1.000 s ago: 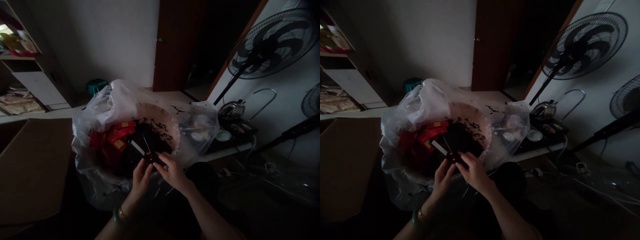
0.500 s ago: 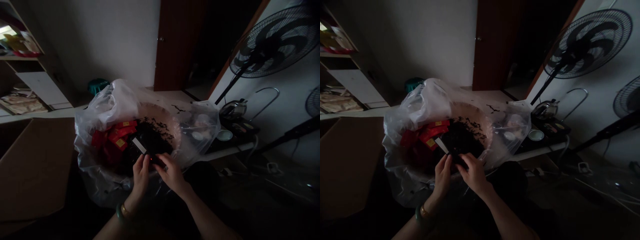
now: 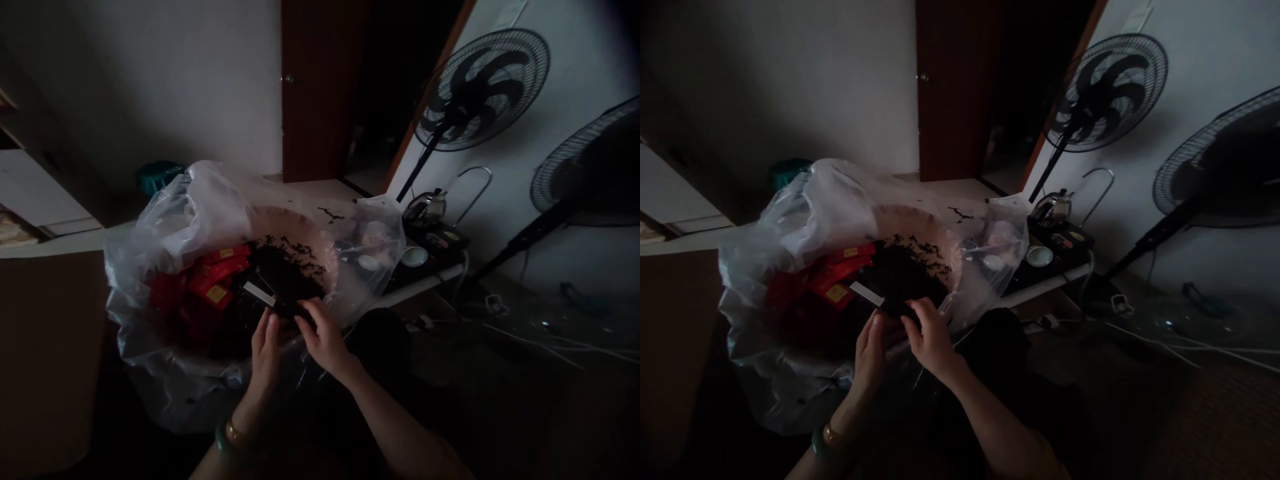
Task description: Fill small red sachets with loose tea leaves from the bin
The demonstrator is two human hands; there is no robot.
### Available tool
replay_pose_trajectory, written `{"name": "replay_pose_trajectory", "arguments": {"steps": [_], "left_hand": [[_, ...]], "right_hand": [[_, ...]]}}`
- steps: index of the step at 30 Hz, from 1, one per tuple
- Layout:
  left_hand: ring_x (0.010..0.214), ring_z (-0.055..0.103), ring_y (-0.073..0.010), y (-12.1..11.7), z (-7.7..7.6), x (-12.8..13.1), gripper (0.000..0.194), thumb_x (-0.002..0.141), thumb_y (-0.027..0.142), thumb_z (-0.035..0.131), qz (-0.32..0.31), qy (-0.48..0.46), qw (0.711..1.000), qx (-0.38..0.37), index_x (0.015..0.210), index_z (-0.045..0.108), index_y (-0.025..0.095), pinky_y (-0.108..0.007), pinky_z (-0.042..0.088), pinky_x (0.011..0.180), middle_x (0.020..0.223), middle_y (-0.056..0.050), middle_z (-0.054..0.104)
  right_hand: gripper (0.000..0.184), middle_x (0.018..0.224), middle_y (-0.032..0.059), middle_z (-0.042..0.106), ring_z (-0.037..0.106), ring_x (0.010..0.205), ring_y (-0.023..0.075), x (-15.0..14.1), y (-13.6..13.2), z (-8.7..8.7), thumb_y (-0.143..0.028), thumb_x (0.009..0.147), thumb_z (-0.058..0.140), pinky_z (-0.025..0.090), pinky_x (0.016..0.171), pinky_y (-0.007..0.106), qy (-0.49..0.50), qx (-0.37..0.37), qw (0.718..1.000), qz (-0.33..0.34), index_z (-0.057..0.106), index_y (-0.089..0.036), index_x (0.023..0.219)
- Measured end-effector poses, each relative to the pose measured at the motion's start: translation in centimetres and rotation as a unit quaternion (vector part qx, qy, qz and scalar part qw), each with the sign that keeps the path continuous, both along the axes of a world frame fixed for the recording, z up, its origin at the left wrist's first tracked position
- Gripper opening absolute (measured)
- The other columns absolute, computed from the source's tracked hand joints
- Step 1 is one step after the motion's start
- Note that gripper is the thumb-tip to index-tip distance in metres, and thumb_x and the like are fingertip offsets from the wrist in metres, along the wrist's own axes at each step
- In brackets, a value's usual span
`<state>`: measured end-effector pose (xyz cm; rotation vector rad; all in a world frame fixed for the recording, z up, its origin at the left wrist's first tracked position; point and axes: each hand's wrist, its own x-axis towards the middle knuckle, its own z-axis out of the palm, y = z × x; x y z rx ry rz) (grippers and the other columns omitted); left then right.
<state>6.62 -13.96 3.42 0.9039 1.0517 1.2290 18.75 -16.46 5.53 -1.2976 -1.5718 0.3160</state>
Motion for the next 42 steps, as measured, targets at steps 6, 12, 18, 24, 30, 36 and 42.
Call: {"name": "replay_pose_trajectory", "arguments": {"steps": [6,12,18,24,30,36,42], "left_hand": [[0.105,0.060,-0.0226,2.6,-3.4,-1.7,0.054,0.080,0.051,0.055,0.053,0.139,0.981,0.128,0.123,0.055,0.017,-0.032,0.051,0.083,0.122,-0.013,0.060],[0.080,0.063,-0.0208,5.2,-7.3,-3.3,0.045,0.078,0.042,0.051,0.030,0.303,0.945,0.120,0.112,0.062,0.015,-0.034,0.049,0.077,0.092,-0.009,0.068],[0.069,0.060,-0.0182,5.5,-7.6,-3.6,0.040,0.076,0.040,0.050,0.019,0.343,0.927,0.151,0.105,0.066,0.017,-0.029,0.048,0.065,0.078,-0.005,0.065],[0.064,0.057,-0.0175,5.4,-7.3,-3.9,0.042,0.074,0.043,0.049,0.023,0.353,0.921,0.164,0.102,0.067,0.016,-0.029,0.047,0.061,0.076,-0.005,0.062],[0.066,0.057,-0.0166,5.5,-7.2,-3.7,0.036,0.075,0.038,0.049,0.039,0.375,0.903,0.207,0.099,0.067,0.017,-0.031,0.049,0.067,0.082,-0.006,0.061],[0.070,0.056,-0.0161,4.0,-5.0,-2.6,0.031,0.080,0.032,0.050,0.091,0.397,0.865,0.294,0.104,0.064,0.017,-0.029,0.048,0.061,0.102,-0.010,0.061],[0.077,0.058,-0.0206,2.9,-4.1,-1.5,0.026,0.085,0.033,0.049,0.033,0.417,0.806,0.417,0.095,0.066,0.016,-0.034,0.048,0.073,0.083,-0.009,0.065]], "right_hand": [[0.036,0.089,0.0099,0.063,0.056,0.055,0.0155,6.3,1.7,-1.0,-0.038,0.091,0.038,0.051,0.061,0.032,0.061,-0.072,0.989,-0.116,0.057,-0.016,0.112],[0.035,0.098,0.0097,0.067,0.061,0.063,0.0156,14.8,5.9,-0.7,-0.029,0.089,0.043,0.050,0.069,0.029,-0.079,-0.131,0.974,-0.168,0.063,-0.017,0.115],[0.022,0.080,0.0013,0.072,0.063,0.062,0.0129,14.9,11.7,-2.3,-0.022,0.084,0.057,0.047,0.065,0.022,-0.164,-0.252,0.947,-0.116,0.070,-0.020,0.101],[0.016,0.092,0.0076,0.072,0.065,0.086,0.0191,12.8,12.6,-3.7,-0.021,0.084,0.058,0.046,0.078,0.027,-0.205,-0.230,0.942,-0.130,0.072,-0.019,0.092],[0.024,0.108,0.0098,0.067,0.058,0.104,0.0207,12.8,6.8,-4.4,-0.020,0.087,0.055,0.042,0.094,0.032,-0.211,-0.160,0.950,-0.165,0.066,-0.016,0.108],[0.017,0.090,0.0064,0.069,0.060,0.090,0.0201,11.9,-2.0,-6.0,-0.020,0.088,0.052,0.047,0.084,0.034,-0.161,-0.032,0.966,-0.200,0.068,-0.020,0.095],[0.018,0.088,0.0065,0.069,0.060,0.087,0.0191,9.9,-4.9,-6.5,-0.018,0.089,0.050,0.049,0.081,0.034,-0.127,0.027,0.970,-0.207,0.068,-0.020,0.090]]}}
